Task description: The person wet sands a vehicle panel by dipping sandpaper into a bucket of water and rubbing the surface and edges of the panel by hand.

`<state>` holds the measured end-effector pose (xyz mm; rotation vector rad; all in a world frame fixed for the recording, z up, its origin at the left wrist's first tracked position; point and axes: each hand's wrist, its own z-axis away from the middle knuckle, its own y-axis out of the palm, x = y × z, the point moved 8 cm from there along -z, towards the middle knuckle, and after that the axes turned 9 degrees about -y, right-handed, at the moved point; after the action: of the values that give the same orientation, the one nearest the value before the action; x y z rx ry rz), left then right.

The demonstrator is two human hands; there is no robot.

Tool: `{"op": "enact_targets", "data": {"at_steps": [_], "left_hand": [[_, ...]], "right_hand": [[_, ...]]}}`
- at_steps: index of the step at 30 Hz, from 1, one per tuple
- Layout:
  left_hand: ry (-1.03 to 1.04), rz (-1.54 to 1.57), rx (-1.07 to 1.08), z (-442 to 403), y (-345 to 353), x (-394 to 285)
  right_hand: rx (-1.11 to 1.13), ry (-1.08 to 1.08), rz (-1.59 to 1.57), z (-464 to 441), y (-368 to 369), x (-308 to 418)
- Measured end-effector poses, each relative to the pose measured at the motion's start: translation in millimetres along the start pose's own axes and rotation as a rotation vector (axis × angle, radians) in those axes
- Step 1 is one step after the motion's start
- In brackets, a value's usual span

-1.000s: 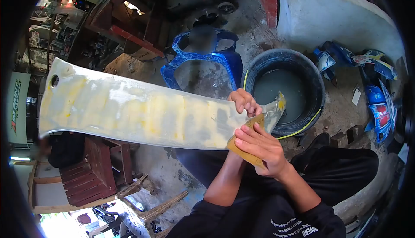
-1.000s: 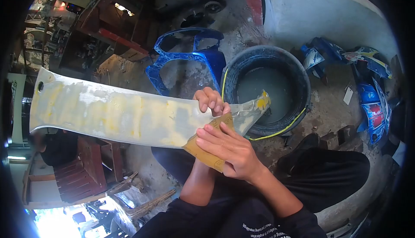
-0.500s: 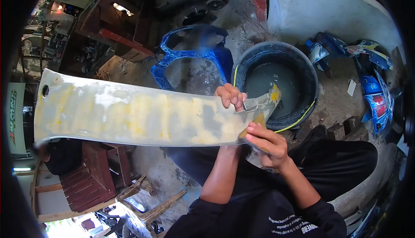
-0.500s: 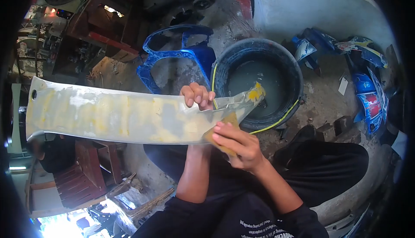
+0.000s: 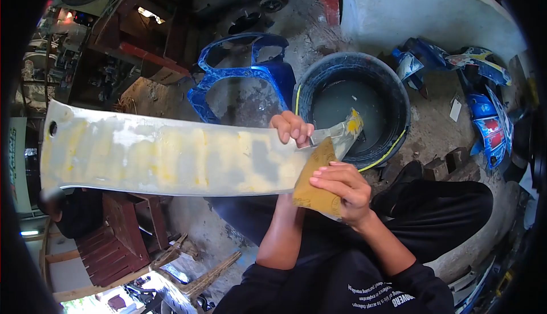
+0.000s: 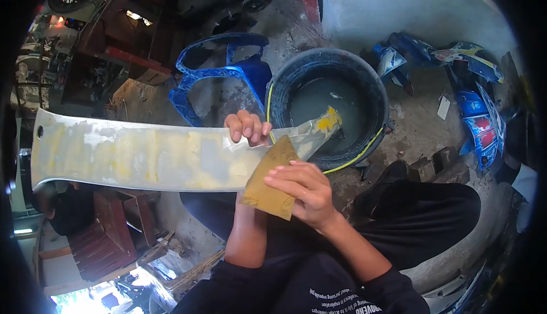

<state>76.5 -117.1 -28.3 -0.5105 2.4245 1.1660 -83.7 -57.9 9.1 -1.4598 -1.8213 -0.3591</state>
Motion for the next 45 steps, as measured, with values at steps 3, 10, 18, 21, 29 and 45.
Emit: {"op": "enact_targets", "data": {"at_steps": [3,10,18,21,29,45], "left_hand": [[0.012,-0.001,-0.083,-1.7,5.0,5.4],[-0.016,0.002,-0.092,0.2,-6.0,5.0],[0.018,-0.016,-0.177,-0.7,4.6,7.4],[0.029,0.025,-0.435,2.7,19.4,12.5],[0.073,0.027,-0.233,-2.0,15.4,7.9],[0.202,0.074,-0.39,5.9,14.7,-14.5]], "right_hand": [[-0.032,0.025,0.036,-5.3,-0.5,4.4],[-0.063,-0.024,0.039,-37.2,17.3,22.2],[-0.066,-0.019,0.063,-13.4,3.3,9.6],[-0.091,-0.048,0.058,-46.3,15.5,23.4],[0.015,-0.011,0.059,-9.8,-0.1,0.7],[0.091,0.012,0.157,2.4,-18.8,-31.7]]}}
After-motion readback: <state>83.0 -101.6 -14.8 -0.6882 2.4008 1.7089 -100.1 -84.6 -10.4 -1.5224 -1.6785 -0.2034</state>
